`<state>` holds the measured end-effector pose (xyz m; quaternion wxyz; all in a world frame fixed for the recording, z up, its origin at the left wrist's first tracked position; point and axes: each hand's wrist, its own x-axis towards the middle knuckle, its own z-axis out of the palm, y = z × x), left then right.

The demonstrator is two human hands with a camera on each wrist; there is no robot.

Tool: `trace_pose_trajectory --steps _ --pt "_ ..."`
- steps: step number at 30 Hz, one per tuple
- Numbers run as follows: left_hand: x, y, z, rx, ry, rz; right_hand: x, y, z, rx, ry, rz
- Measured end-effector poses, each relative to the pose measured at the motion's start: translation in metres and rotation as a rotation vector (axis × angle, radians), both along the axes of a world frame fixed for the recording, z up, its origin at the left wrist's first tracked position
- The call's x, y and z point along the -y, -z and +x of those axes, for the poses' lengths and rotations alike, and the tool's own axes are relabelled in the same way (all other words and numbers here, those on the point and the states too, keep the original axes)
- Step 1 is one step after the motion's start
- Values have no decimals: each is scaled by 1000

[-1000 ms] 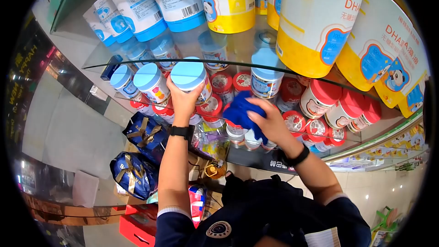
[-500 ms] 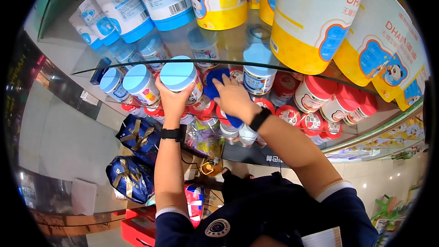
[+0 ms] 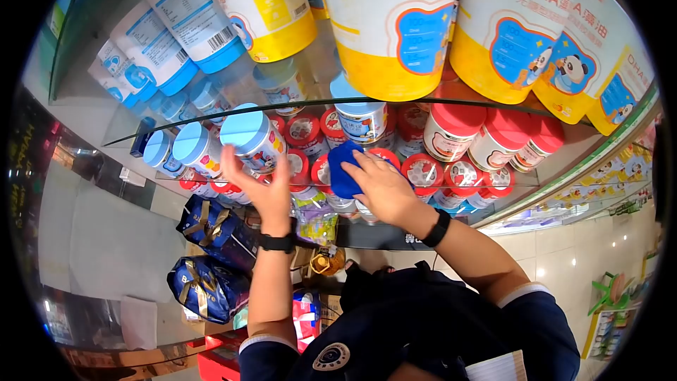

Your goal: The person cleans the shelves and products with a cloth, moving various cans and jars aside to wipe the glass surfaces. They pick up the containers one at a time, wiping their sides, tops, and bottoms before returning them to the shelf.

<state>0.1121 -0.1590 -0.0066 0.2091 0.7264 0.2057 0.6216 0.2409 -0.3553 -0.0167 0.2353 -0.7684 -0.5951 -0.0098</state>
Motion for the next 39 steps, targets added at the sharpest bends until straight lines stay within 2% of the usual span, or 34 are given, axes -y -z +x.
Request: trace_pose_trajectory --steps 2,3,5,6,7,9,11,13,15,17,20,23,25,27,28,31,32,35,36,37,39 --pt "35 -8 17 -88 152 -75 21 -1 4 -14 21 69" --pt "45 -13 31 -173 227 -4 31 0 6 -22 33 105" --pt "55 -10 63 -242 392 -181 51 8 11 -95 51 195" --pt "58 -15 79 -282 413 -245 62 10 14 -139 62 247" --pt "54 -10 102 -172 502 -344 72 12 15 -183 71 299" --pt "52 -14 127 -197 576 -353 94 15 8 -300 155 464" --pt "54 -19 148 -221 441 -198 112 15 3 -399 243 551" --pt "54 -33 156 -202 525 -194 129 13 -1 -532 274 601" --pt "67 -47 146 -220 595 -330 142 14 -4 -625 288 676" --pt "73 -48 144 -199 566 -403 152 18 -3 -752 251 709" --pt "65 -43 145 -202 559 -370 159 22 -1 -940 174 707" --pt "55 -33 148 -177 497 -323 160 31 2 -1214 32 706" --pt "50 -27 148 -146 430 -297 159 28 -3 -1554 63 740" --pt "41 -25 142 -106 431 -415 158 29 -3 -1867 106 736" --pt "38 -25 138 -85 430 -474 155 32 -3 -1920 203 733" --pt "50 -34 110 -77 510 -728 148 48 6 -1741 190 563" --pt "59 -38 98 -10 607 -752 144 47 6 -1750 229 503" --pt "73 -42 70 178 807 -950 118 53 5 -1479 28 617" --pt "65 -31 66 231 852 -928 112 47 6 -1503 0 560" --pt "68 -32 56 248 969 -1043 104 39 3 -1427 -22 587" --pt "91 -50 34 263 1029 -1167 88 19 -8 -1277 -69 643"
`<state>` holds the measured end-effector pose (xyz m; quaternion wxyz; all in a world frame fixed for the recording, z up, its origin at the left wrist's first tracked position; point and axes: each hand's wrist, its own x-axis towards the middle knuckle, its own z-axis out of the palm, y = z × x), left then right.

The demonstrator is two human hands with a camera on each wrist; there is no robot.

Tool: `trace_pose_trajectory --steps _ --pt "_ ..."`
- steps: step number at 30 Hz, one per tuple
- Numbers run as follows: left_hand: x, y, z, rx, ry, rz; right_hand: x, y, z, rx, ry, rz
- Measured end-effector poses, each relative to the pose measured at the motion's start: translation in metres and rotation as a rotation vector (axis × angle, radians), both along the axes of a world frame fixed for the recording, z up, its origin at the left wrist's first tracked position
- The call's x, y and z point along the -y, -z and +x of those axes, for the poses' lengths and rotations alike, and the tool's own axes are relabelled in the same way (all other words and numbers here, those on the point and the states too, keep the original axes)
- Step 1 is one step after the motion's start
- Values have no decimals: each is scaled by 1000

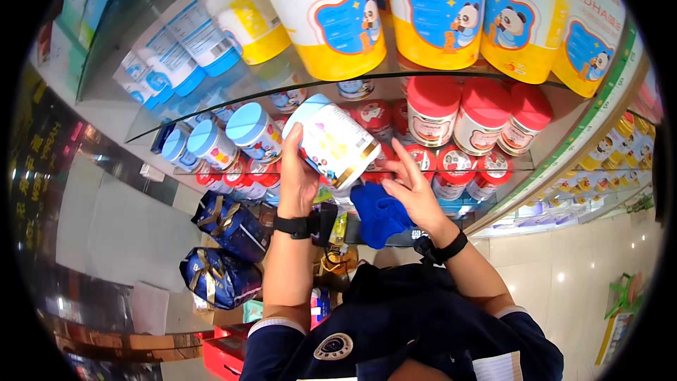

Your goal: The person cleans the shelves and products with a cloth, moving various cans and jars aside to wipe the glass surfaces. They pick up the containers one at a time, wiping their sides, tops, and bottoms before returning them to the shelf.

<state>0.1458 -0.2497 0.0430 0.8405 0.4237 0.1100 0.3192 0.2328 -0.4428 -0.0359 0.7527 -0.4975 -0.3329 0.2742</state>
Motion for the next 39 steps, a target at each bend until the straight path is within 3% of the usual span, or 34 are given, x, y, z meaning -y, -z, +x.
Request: trace_pose_trajectory --steps 4,10,25,30,32,34,36,39 --pt "10 4 -26 57 -65 -116 -20 -28 -13 242 -57 94" --pt "5 0 -52 185 -101 -349 -28 -29 -33 185 -254 170" --pt "0 -6 -65 147 -79 -310 -31 -41 -35 207 -324 191" --pt "10 -9 -71 147 -275 -30 -34 -30 -24 253 -407 60" --pt "8 1 -75 122 -309 56 -33 -33 -27 33 -603 86" --pt "-3 18 -78 113 -352 147 -31 -44 -26 -89 -678 72" --pt "-3 24 -77 108 -384 208 -43 -28 -29 -152 -657 178" --pt "2 24 -76 115 -398 234 -51 -20 -31 -206 -644 134"
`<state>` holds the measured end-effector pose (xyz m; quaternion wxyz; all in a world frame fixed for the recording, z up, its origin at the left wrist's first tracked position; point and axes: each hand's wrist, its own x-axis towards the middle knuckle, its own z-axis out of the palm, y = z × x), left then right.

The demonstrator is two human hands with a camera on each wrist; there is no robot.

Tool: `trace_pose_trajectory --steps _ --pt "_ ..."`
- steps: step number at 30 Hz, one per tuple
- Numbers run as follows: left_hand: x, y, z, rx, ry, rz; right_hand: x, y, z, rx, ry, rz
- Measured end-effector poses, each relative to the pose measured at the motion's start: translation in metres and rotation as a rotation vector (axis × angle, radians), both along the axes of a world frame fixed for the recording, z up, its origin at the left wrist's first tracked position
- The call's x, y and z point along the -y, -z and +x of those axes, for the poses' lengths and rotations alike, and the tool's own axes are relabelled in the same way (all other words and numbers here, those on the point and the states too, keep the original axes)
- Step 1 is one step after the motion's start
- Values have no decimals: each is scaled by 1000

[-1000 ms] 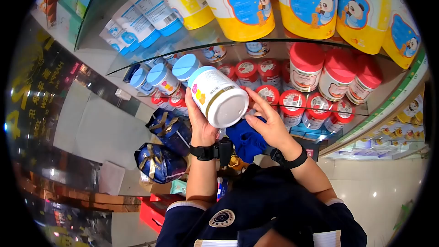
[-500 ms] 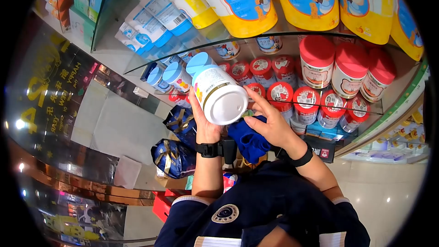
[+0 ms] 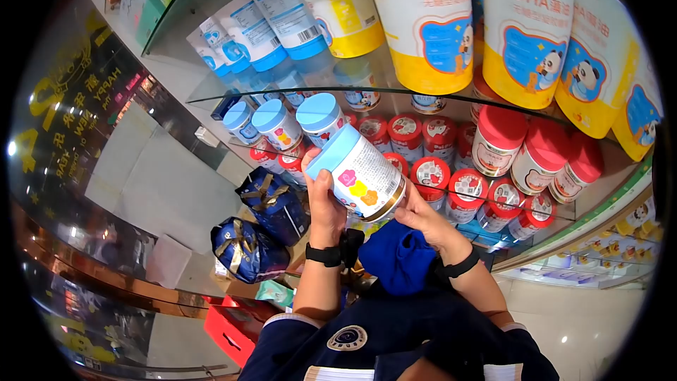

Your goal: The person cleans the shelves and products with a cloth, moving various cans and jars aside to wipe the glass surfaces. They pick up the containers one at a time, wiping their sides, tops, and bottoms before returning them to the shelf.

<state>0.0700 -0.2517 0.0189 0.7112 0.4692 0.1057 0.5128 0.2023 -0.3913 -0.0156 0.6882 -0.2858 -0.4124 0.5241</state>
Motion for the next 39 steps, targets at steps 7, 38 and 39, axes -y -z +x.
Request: trace_pose_trajectory --steps 7,38,39 --pt "-1 20 -1 35 104 -10 -1 7 -8 -48 151 -142" --pt "-6 15 -4 -34 333 -235 -5 10 -32 827 894 195" --pt "-6 14 -5 -32 349 -222 -5 10 -33 801 882 197"
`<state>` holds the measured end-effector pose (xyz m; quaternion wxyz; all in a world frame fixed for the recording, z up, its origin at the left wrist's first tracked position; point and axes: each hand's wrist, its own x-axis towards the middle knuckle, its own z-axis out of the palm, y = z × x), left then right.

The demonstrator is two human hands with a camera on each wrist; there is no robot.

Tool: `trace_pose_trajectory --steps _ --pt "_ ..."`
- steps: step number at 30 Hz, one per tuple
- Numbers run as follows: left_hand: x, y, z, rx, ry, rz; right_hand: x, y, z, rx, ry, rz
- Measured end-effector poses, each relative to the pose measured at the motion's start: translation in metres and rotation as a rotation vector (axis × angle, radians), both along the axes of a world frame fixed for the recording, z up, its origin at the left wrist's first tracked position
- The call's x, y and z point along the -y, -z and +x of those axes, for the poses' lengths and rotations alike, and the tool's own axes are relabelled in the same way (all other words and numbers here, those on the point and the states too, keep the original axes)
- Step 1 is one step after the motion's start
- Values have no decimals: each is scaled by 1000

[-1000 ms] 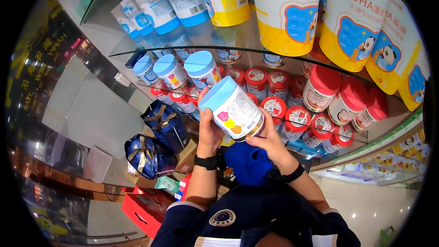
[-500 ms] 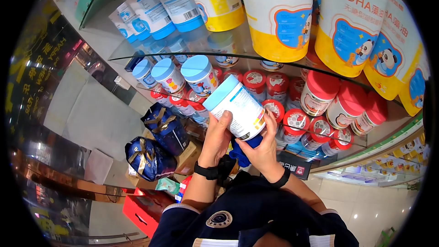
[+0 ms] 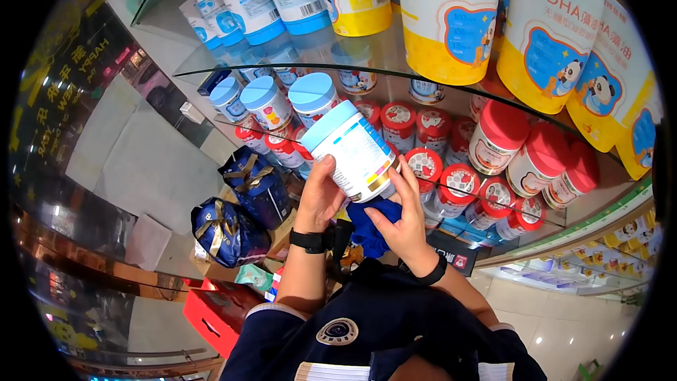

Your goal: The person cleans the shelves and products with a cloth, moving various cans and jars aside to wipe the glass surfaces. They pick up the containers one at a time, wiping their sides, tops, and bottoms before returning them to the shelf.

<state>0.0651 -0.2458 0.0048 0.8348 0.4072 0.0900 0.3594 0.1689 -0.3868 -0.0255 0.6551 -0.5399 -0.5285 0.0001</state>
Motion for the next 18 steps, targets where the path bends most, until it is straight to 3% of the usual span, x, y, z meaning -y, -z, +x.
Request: trace_pose_trajectory --steps 2,5,9,15,18 --pt "-1 -4 -2 14 23 22 0 1 -4 -42 -42 13" --pt "0 -6 0 -34 8 -49 -3 7 -8 -341 -166 40" --pt "0 -1 -1 -57 10 -124 3 1 -8 -262 -91 -26" --pt "-6 10 -8 18 34 -6 11 -1 -16 -326 -118 -71" --pt "-14 16 -13 64 104 16 12 7 -17 -240 -85 -78"
